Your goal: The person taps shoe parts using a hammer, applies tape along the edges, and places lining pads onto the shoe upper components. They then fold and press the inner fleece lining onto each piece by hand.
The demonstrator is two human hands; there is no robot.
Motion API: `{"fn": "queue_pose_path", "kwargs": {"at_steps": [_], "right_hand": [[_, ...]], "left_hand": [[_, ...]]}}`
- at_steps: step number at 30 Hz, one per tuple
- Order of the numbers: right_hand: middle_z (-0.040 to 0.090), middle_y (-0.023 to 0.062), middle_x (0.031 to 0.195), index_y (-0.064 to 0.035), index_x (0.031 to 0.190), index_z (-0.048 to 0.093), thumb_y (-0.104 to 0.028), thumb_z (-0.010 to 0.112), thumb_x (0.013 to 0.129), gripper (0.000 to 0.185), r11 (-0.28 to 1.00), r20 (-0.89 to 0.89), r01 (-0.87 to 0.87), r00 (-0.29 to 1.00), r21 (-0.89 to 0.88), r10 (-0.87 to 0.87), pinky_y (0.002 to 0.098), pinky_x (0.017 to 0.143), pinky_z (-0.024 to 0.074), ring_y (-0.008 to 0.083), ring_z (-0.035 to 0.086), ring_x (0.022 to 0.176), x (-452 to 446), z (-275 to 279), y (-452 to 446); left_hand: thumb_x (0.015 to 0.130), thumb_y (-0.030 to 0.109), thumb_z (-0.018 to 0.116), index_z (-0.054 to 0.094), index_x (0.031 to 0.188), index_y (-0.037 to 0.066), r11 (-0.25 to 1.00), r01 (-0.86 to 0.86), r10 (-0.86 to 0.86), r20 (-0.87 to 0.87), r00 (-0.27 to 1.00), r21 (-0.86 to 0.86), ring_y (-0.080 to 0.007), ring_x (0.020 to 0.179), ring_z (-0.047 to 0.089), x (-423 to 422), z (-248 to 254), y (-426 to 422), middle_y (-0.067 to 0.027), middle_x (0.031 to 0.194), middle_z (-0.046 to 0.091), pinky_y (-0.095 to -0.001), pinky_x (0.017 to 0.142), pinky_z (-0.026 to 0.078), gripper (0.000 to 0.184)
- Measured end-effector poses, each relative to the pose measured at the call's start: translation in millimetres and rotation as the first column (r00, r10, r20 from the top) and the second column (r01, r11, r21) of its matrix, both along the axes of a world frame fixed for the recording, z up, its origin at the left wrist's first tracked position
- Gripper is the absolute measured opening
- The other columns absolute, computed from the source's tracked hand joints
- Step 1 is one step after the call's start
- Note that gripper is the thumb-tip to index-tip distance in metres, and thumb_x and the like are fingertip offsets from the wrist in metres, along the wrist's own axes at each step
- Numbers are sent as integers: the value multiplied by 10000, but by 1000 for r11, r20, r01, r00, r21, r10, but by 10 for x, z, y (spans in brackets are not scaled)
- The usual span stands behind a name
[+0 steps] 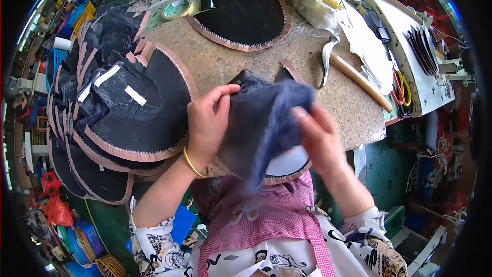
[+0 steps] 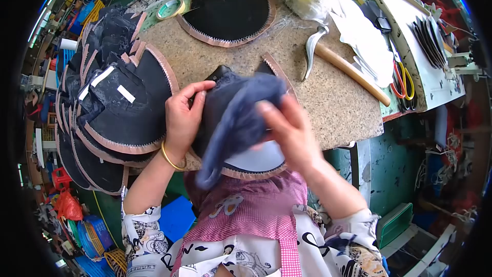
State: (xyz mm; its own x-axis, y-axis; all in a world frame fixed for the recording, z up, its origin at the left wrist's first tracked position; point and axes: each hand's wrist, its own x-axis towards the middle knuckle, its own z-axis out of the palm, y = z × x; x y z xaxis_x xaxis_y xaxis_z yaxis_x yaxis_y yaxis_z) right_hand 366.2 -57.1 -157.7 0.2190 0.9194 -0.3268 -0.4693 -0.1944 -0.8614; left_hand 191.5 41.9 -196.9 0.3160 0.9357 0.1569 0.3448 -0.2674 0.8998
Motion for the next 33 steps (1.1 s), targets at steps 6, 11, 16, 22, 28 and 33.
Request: {"fn": "queue_pose_path", "kwargs": {"at_steps": [6, 11, 16, 22, 28, 33], "right_hand": [[607, 51, 938, -23, 1145, 501, -120, 561, 918, 254, 964, 678, -262, 700, -49, 225, 236, 703, 486, 82, 585, 877, 440, -253, -215], [606, 103, 1090, 8, 1210, 470, -126, 679, 814, 467, 979, 22, -182, 983, 93, 181, 332, 913, 457, 193, 584, 1025, 224, -119, -148], [645, 107, 1017, 47, 1186, 502, 18, 610, 781, 420, 979, -18, -120, 993, -168, 119, 295, 821, 525, 185, 639, 909, 381, -116, -227], [611, 69, 1092, 44, 1256, 462, -98, 690, 813, 518, 971, 541, -207, 806, -121, 240, 263, 905, 448, 126, 568, 992, 233, -104, -377], [621, 195, 1038, 62, 1147, 514, -29, 614, 808, 365, 999, -927, -45, 374, -14, 4, 265, 563, 596, 263, 657, 870, 464, -195, -351], [603, 125, 1106, 16, 1246, 462, 8, 657, 778, 506, 989, -104, -136, 986, -64, 129, 291, 812, 518, 196, 610, 981, 282, -155, -437]], "left_hand": [[843, -43, 529, 661, 969, 4, 962, 84, -35, -187, 982, 262, -251, 845, 670, 24, 47, 63, -155, 933, 678, -283, 742, 502, 188], [844, -41, 518, 648, 965, 4, 968, 104, -66, -166, 984, 227, -265, 825, 665, 39, 67, 62, -154, 904, 671, -304, 731, 507, 184], [816, -36, 547, 651, 968, 26, 926, 152, -44, -302, 952, 345, -275, 829, 633, 62, 37, 69, -132, 912, 654, -322, 735, 502, 195], [711, -24, 596, 678, 927, 41, 704, 288, 109, -499, 860, 650, -253, 860, 564, 93, 161, 126, -79, 988, 609, -354, 768, 481, 240], [755, -15, 509, 640, 981, -13, 721, 522, -192, -593, 782, 456, -295, 887, 575, 133, 174, 162, -112, 935, 604, -358, 785, 480, 261], [814, 12, 491, 613, 1104, 26, 693, 694, -445, -642, 624, 195, -336, 921, 575, 77, 414, 234, -190, 930, 591, -386, 836, 470, 315]]}}
